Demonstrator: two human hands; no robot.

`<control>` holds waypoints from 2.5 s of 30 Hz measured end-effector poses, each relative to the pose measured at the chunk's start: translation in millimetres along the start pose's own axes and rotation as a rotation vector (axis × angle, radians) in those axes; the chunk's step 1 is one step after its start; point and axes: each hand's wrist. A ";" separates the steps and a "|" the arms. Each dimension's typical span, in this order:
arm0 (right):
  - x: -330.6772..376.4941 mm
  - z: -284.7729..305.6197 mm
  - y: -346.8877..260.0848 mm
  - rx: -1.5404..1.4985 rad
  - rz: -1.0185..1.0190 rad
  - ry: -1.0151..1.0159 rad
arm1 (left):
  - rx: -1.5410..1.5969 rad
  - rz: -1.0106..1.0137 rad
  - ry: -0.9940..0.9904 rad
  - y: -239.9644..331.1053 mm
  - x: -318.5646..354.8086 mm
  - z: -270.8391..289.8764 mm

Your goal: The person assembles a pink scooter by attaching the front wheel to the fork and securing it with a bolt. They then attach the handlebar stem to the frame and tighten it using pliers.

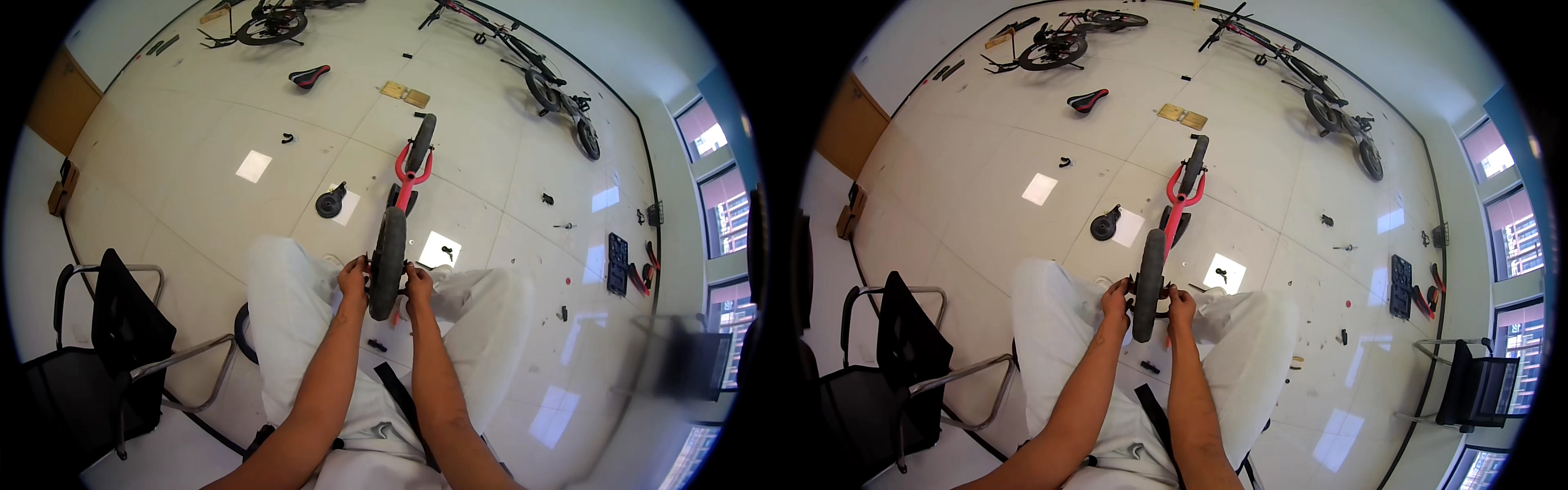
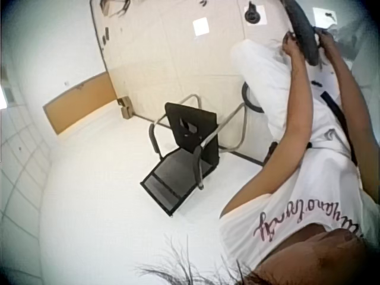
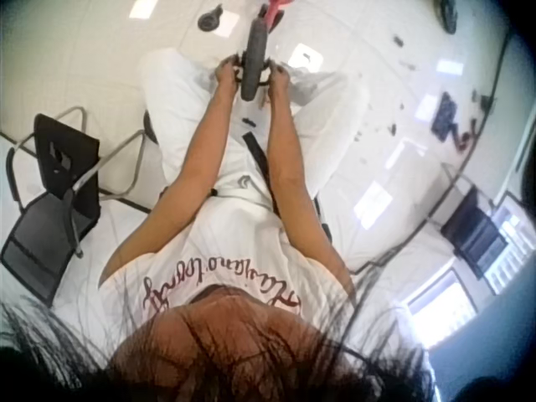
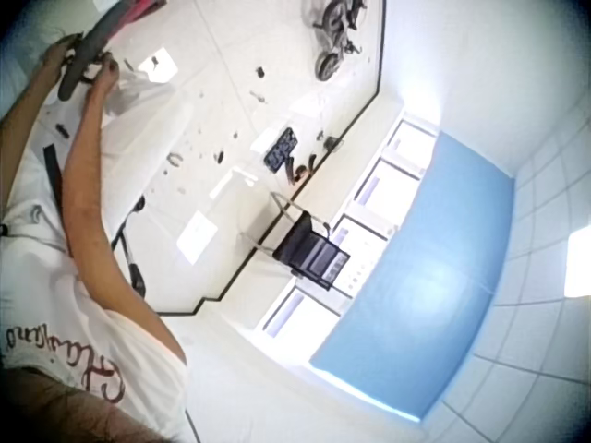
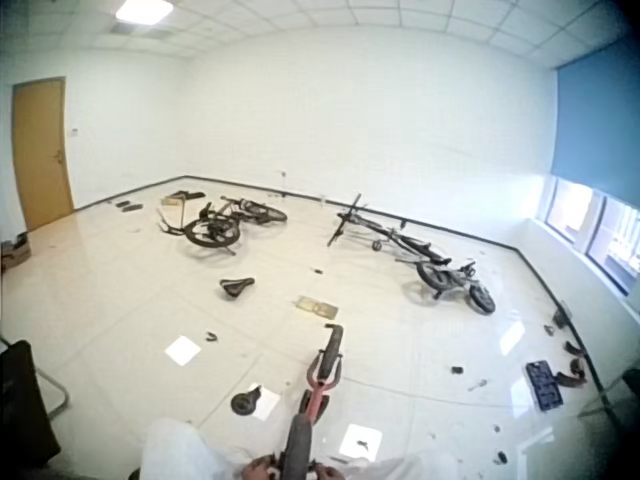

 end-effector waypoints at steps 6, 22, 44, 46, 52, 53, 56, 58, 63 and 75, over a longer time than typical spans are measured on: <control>11.4 -2.3 -10.3 -0.100 -0.073 -0.017 | 0.109 0.019 -0.004 -1.7 -4.5 4.7; 20.5 8.2 -28.3 -0.221 -0.264 -0.167 | 0.195 0.074 -0.070 -1.8 -6.7 5.7; 30.1 12.0 -12.8 0.188 0.374 -0.037 | 0.118 0.034 -0.087 -13.8 -25.2 7.2; 30.9 10.8 -12.6 0.142 0.365 -0.047 | 0.113 0.019 -0.073 -13.3 -25.7 7.7; 11.9 7.2 -17.6 0.016 -0.053 -0.010 | -0.033 0.021 -0.094 -2.6 -15.2 5.4; 11.7 8.7 -19.7 -0.065 -0.105 -0.056 | -0.029 0.031 -0.085 -1.6 -15.0 5.9; 18.4 3.5 -17.0 -0.132 -0.162 -0.071 | -0.021 0.052 -0.055 -0.1 -16.3 6.8; 18.5 2.7 -17.4 -0.142 -0.133 -0.081 | -0.020 0.054 -0.033 -0.6 -19.7 7.4; 17.4 5.4 -13.9 -0.138 -0.056 -0.093 | 0.014 0.068 -0.044 -3.6 -19.1 5.1; 20.8 7.1 -17.5 -0.219 -0.172 -0.092 | 0.041 0.059 -0.013 -1.9 -13.7 1.1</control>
Point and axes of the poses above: each hand's wrist, its own x-axis away from the middle knuckle, its own z-axis out of the back of the hand, y = z × x, and after that the axes turned 9 degrees about y, right-handed
